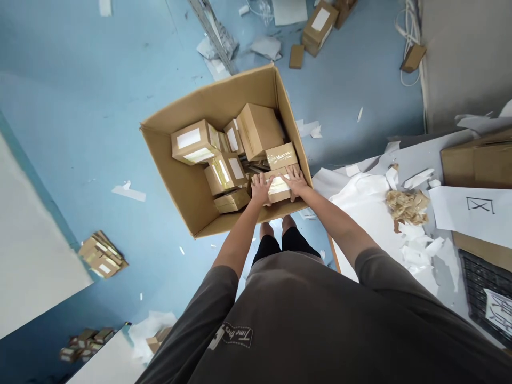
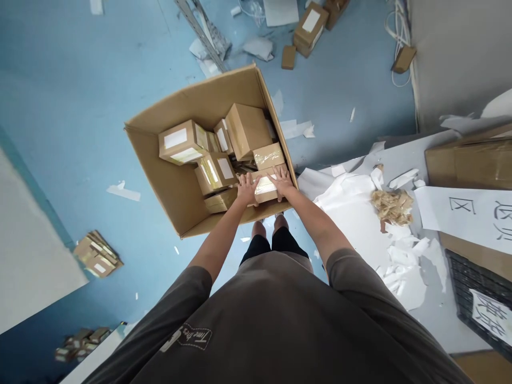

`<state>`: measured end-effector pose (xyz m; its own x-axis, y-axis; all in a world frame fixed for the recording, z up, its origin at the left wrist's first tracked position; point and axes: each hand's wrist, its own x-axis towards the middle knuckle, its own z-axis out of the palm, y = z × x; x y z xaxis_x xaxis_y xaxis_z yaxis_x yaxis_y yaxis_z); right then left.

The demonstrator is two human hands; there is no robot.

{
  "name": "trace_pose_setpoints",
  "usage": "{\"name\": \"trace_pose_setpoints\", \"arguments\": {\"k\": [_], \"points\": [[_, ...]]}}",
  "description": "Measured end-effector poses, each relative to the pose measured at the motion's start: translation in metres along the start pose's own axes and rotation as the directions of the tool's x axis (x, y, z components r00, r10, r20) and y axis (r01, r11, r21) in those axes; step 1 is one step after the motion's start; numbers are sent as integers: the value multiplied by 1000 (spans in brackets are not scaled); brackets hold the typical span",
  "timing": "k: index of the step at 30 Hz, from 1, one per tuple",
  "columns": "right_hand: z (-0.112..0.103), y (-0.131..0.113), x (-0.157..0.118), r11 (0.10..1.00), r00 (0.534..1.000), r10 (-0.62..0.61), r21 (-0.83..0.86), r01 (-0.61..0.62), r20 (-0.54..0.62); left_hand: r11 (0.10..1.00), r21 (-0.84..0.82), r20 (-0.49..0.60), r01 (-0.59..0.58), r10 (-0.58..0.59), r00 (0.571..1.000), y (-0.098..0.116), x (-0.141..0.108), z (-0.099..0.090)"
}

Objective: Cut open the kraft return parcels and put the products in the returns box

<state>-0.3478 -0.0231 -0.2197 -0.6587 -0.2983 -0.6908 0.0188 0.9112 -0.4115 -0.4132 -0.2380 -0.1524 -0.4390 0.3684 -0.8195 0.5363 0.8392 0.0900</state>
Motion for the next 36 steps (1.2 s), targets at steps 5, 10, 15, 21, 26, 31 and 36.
{"name": "trace_pose_setpoints", "arguments": {"k": [5,10,15,21,26,31,36], "points": [[-6,-20,-13,996,995,-83,-31,81,-53,999,-28,-97,-22,20,995,-29,-46,14],[-23,-67,-11,972,972,-221,-104,213,-75,1000,8,-119,-28,29,992,-65,-83,10],[-54,-105,-36,964,966,-225,-170,203,-126,997,51,-187,-59,68,980,-86,-119,-13],[-99,-146,-114,974,939,-156,-208,93,-307,973,157,-360,-170,217,907,-98,-182,-58],[-115,-175,-203,982,835,-37,-173,-70,-549,910,308,-489,-279,403,774,-86,-226,-105],[-83,-188,-301,949,705,220,-19,-314,-675,766,449,-451,-459,639,623,-28,-235,-130],[-2,-183,-394,812,550,537,214,-544,-639,533,539,-252,-652,841,479,84,-228,-118]]}}
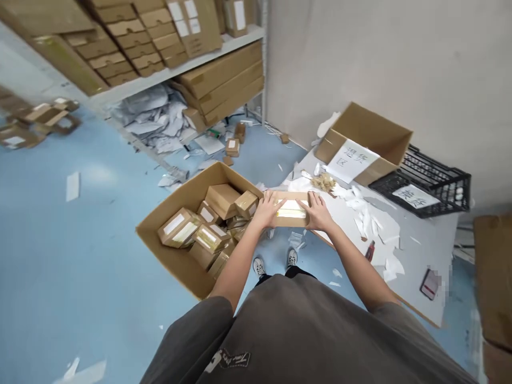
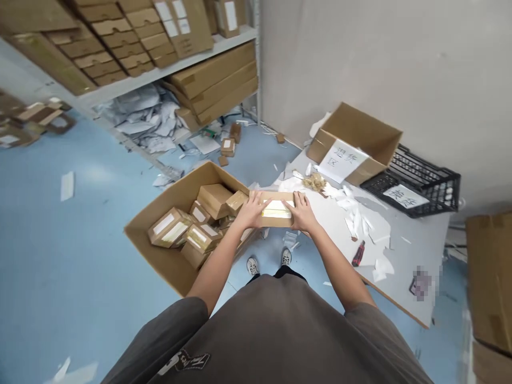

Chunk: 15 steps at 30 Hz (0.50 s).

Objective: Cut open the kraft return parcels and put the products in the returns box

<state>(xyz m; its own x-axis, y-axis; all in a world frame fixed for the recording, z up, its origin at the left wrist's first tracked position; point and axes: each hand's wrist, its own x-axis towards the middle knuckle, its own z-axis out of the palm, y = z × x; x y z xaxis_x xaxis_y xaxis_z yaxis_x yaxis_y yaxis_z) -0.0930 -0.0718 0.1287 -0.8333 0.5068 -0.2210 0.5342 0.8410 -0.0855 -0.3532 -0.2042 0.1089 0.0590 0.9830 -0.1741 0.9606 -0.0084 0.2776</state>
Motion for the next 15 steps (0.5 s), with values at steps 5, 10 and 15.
{"name": "trace_pose_setpoints", "arguments": {"k": [5,10,15], "points": [[32,78,-90,966,967,250,81,-245,-50,969,41,121,-243,237,964,87,96,19],[76,155,-141,903,915,404,171,-395,-17,927,103,224,-362,333,916,168,180,50],[116,210,-159,759,816,555,304,-576,160,956,136,370,-259,194,908,223,234,93]]}}
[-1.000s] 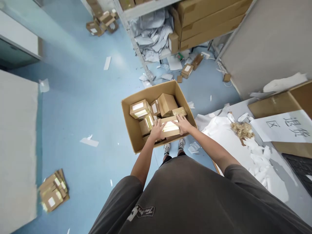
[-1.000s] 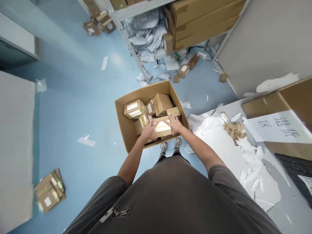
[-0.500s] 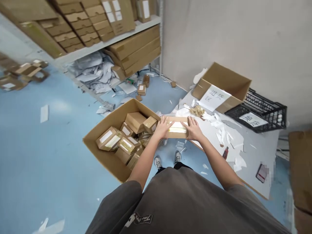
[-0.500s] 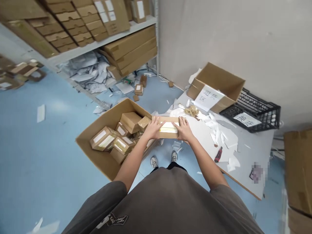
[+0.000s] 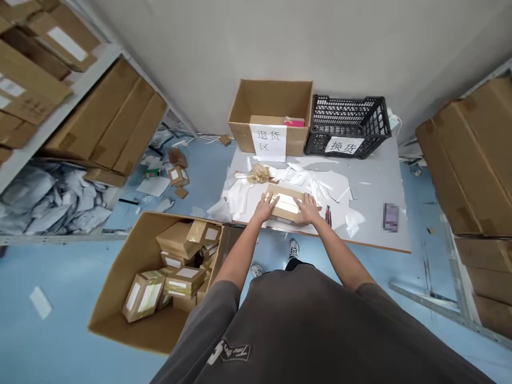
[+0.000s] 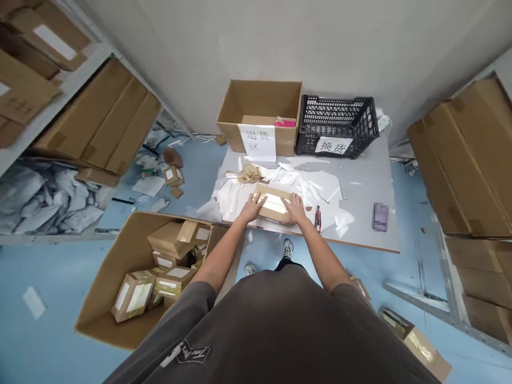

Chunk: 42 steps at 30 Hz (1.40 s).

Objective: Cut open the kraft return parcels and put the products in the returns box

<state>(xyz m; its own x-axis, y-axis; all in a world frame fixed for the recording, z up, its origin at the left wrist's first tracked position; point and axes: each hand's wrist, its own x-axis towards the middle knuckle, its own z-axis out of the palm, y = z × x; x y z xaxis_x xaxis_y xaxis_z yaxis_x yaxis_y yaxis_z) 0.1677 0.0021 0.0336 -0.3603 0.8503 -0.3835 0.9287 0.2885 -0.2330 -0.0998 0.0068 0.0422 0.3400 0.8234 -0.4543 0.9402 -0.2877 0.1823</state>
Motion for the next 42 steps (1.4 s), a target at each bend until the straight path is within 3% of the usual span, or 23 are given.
{"name": "trace_pose_setpoints", "arguments": {"k": [3,8,14,17,20,23,25,26,31,35,38,42], "points": [[8,0,4,994,995,90,53,-92,30,998,0,-26,67,-67,997,10,16,6],[25,-54,-8,968,971,238,72,-240,29,994,17,-48,110,-109,993,-6,26,-5],[50,-92,-34,974,979,195,107,-201,61,992,8,23,-122,122,992,-40,66,-35],[58,-96,-39,973,973,216,63,-221,80,974,20,47,-224,223,974,-37,91,-46],[57,-91,-39,973,971,218,59,-225,97,974,31,35,-227,226,974,-33,99,-56],[48,-74,-39,976,974,181,96,-195,136,998,-33,-130,-45,41,991,-37,77,-58],[41,-57,-41,981,983,128,129,-145,132,984,-142,-238,111,-143,961,-39,47,-48],[38,-49,-42,983,988,100,145,-116,115,972,-193,-238,130,-175,955,-38,30,-39],[42,-30,-41,966,994,89,238,-103,69,927,-372,-47,-42,27,999,-5,-36,32],[51,-40,-35,949,992,128,290,-120,-9,879,-459,-132,-129,76,988,8,-43,73],[44,-55,-35,949,989,145,284,-137,-8,844,-486,-175,-226,160,972,-7,-41,72],[9,-74,-39,965,979,188,200,-170,-73,823,-493,-224,-280,191,956,-34,-44,33]]}}
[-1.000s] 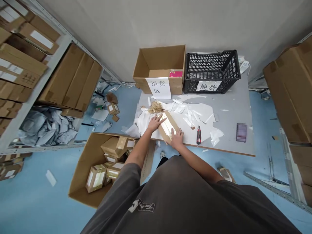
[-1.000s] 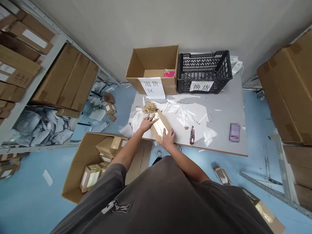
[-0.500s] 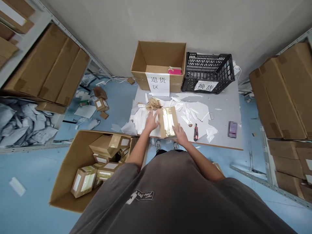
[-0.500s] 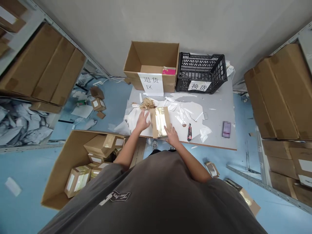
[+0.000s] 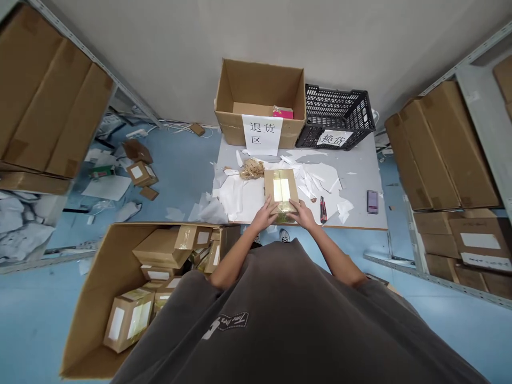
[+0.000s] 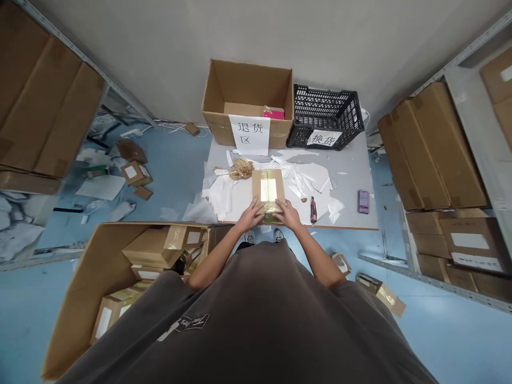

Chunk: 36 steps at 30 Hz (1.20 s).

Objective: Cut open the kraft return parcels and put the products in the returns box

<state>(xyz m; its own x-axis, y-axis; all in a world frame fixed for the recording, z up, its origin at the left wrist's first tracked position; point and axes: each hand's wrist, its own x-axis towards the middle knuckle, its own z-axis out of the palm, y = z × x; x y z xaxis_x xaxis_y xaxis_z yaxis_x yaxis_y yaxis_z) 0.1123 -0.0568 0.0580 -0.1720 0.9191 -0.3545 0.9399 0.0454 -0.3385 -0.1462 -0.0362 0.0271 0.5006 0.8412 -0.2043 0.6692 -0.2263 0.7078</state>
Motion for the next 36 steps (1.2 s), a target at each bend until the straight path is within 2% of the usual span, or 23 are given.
{"name": "trace_pose_setpoints", "arguments": {"k": [3,6,9,11,12,14,17,19,21,23,24,26,28,30,32,34,36], "points": [[-36,-15,9,1000,990,-9,-29,5,-139,998,23,-123,56,-53,991,10,12,-39],[-64,-25,37,998,969,60,-13,-65,-238,986,2,-223,170,-165,961,18,43,-63],[-72,-35,69,982,964,190,32,-187,-187,946,-69,-146,316,-323,935,20,80,-66],[-68,-37,82,956,942,292,81,-282,-163,925,-160,-47,343,-355,934,22,99,-61],[-65,-35,84,944,930,327,114,-311,-166,921,-193,-37,339,-352,935,23,104,-57],[-58,-24,79,941,933,314,190,-281,-174,927,-215,-117,306,-336,935,28,107,-49],[-44,6,48,945,974,131,320,-66,-185,955,-180,-324,236,-284,902,36,86,-33],[-28,28,19,912,976,34,405,58,-217,973,-159,-375,166,-216,902,38,58,-18],[-7,43,-11,873,982,-34,472,120,-186,987,-146,-334,73,-119,935,36,26,1],[14,50,-33,856,987,-88,496,146,-137,987,-158,-195,-8,-23,980,32,-3,19],[22,50,-40,853,988,-85,502,139,-129,986,-164,-147,-34,9,989,31,-14,27],[29,47,-45,856,987,-53,503,122,-149,985,-168,-142,-42,18,990,31,-24,33],[21,42,-39,861,976,-39,489,141,-212,987,-157,-202,-30,-3,979,36,-21,26],[0,38,-23,869,953,-33,461,176,-302,990,-139,-282,-15,-25,959,44,-7,9],[-24,35,3,884,916,33,439,159,-399,991,-130,-403,20,-71,913,53,18,-10],[-41,30,37,899,876,153,432,68,-458,980,-176,-542,91,-174,822,59,49,-25],[-44,23,73,902,853,248,430,-31,-460,943,-267,-607,200,-326,725,60,82,-29]]}}
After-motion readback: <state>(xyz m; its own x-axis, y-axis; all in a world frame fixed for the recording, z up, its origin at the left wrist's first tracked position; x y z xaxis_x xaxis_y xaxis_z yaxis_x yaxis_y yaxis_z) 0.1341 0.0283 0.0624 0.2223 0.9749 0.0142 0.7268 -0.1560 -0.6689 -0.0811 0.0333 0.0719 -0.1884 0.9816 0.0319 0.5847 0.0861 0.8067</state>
